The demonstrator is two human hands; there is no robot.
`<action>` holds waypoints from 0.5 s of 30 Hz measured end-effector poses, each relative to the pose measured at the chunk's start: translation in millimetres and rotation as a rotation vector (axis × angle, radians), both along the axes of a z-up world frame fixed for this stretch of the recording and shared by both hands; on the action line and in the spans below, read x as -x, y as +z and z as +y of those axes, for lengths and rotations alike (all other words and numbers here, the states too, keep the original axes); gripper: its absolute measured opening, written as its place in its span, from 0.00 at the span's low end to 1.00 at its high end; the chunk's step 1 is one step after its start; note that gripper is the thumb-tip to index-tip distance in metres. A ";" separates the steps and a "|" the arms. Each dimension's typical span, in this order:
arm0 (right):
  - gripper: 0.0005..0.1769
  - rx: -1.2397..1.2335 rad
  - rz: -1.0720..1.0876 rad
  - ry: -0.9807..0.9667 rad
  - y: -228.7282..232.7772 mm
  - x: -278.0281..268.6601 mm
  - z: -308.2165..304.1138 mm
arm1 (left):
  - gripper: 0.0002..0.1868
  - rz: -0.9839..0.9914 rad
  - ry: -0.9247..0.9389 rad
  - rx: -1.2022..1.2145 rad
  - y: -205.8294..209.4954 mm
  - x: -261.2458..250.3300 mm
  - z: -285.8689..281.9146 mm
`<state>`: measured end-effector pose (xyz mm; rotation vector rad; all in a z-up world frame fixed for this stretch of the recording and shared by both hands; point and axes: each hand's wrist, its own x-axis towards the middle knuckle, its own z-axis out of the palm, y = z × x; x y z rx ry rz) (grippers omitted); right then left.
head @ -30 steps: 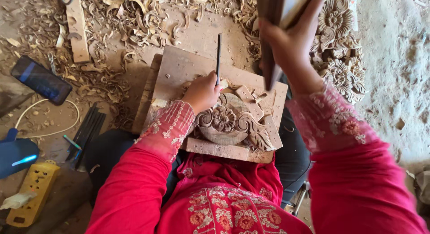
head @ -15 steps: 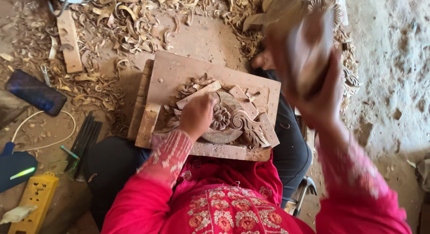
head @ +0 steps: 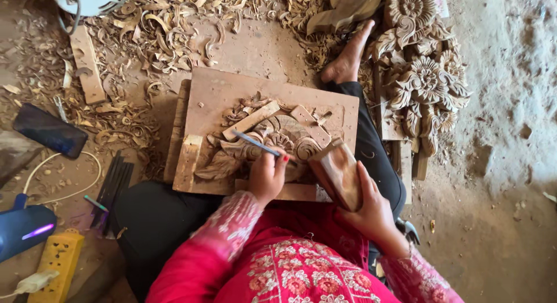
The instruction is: The person carves a floral design into a wooden block using a chisel and a wooden mallet. They repeatedly strike the chisel to shape the wood, occasionally adjusting the block's position and clearing away wood shavings.
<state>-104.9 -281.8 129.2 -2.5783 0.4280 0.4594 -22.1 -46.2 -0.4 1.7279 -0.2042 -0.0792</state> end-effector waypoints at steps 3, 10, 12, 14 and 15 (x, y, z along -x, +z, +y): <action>0.69 0.016 -0.049 0.050 -7.5 -5.3 -1.6 | 0.08 -0.241 0.197 -0.104 -4.5 1.4 -11.6; 0.72 -0.049 -0.233 0.079 -17.9 -8.3 2.7 | 0.05 -0.063 0.176 0.098 4.7 -26.3 6.2; 0.72 -0.030 -0.252 0.069 -21.0 -5.7 4.0 | 0.05 0.185 0.269 0.086 4.3 -50.7 25.8; 0.71 -0.039 -0.210 0.049 -23.1 -5.0 3.5 | 0.06 0.072 0.318 0.139 1.3 -82.2 42.5; 0.70 -0.043 -0.190 0.040 -23.7 -5.4 2.8 | 0.05 0.122 0.264 0.063 -0.2 -93.9 44.8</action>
